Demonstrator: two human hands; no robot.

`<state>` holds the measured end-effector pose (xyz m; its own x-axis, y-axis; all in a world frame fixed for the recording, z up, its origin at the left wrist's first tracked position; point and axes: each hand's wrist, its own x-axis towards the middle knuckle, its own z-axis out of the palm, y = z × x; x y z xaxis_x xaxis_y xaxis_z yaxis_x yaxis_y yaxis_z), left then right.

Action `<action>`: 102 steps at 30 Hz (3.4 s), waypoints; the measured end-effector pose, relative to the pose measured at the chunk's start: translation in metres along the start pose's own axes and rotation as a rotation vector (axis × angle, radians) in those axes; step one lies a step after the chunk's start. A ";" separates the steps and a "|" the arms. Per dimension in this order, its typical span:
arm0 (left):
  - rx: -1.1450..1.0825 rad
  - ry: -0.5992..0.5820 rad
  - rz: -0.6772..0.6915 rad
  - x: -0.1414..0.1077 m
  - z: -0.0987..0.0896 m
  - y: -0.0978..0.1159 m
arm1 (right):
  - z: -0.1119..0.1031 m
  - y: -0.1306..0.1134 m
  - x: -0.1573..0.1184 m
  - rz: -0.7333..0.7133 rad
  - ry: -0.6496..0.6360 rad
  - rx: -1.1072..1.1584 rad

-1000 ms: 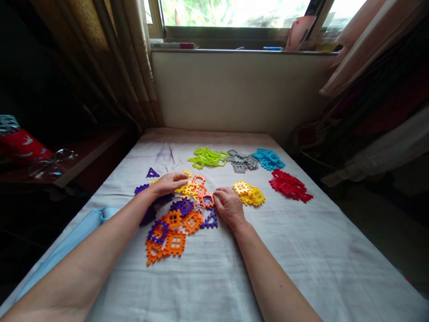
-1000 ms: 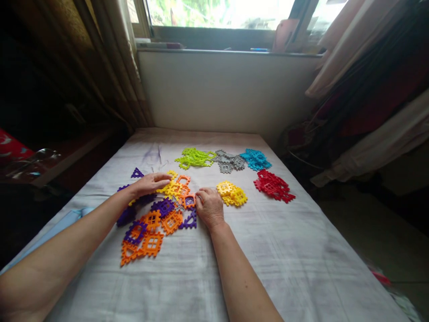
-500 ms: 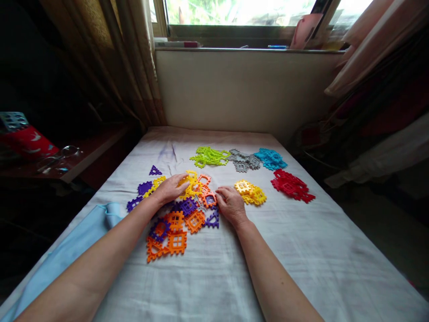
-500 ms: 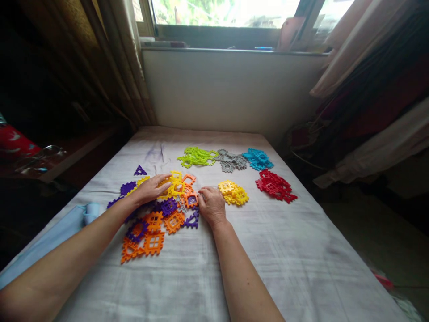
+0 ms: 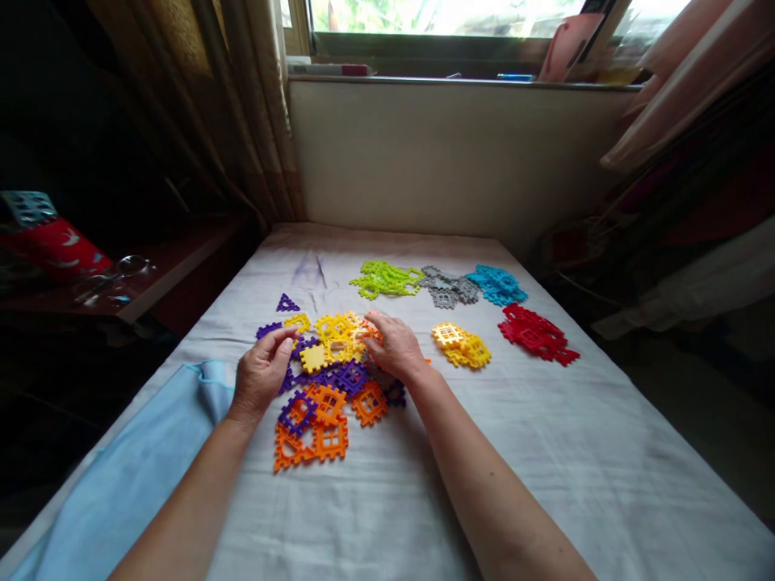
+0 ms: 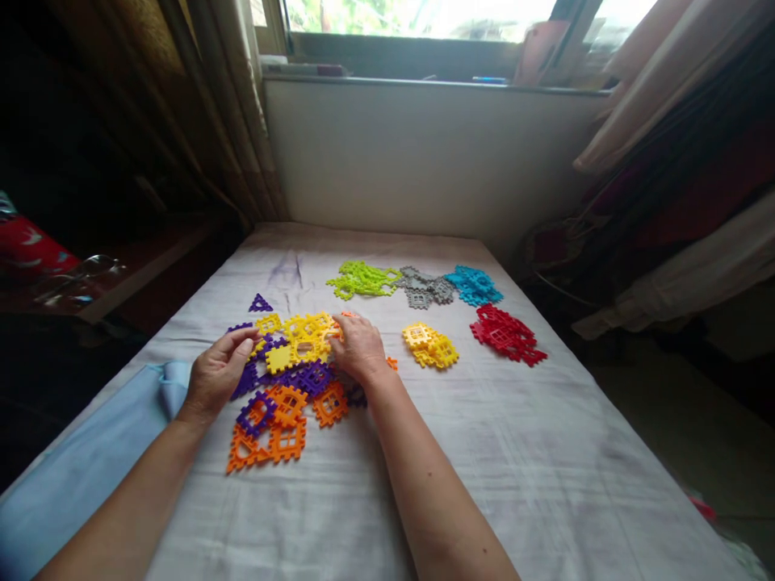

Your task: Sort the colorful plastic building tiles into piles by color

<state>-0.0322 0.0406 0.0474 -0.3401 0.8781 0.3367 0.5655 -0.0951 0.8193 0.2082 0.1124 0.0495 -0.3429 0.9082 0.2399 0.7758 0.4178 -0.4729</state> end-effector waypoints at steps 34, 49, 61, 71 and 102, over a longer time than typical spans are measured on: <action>0.171 0.118 0.028 -0.011 -0.001 -0.024 | -0.075 0.076 -0.011 0.568 0.012 -0.229; 0.254 -0.013 0.174 -0.010 0.002 -0.026 | 0.007 -0.043 -0.009 -0.118 -0.163 -0.049; 0.502 -0.209 0.321 -0.014 0.005 -0.029 | -0.051 0.014 0.001 0.175 0.090 -0.012; 0.553 -0.221 0.332 -0.014 0.005 -0.029 | -0.096 0.102 -0.027 0.754 -0.057 -0.247; 0.400 -0.283 0.373 -0.015 0.004 -0.019 | 0.011 -0.064 -0.012 -0.139 -0.171 0.000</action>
<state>-0.0351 0.0315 0.0249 0.1171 0.9152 0.3856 0.8647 -0.2849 0.4136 0.1568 0.0757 0.0671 -0.5314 0.8328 0.1551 0.7149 0.5391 -0.4453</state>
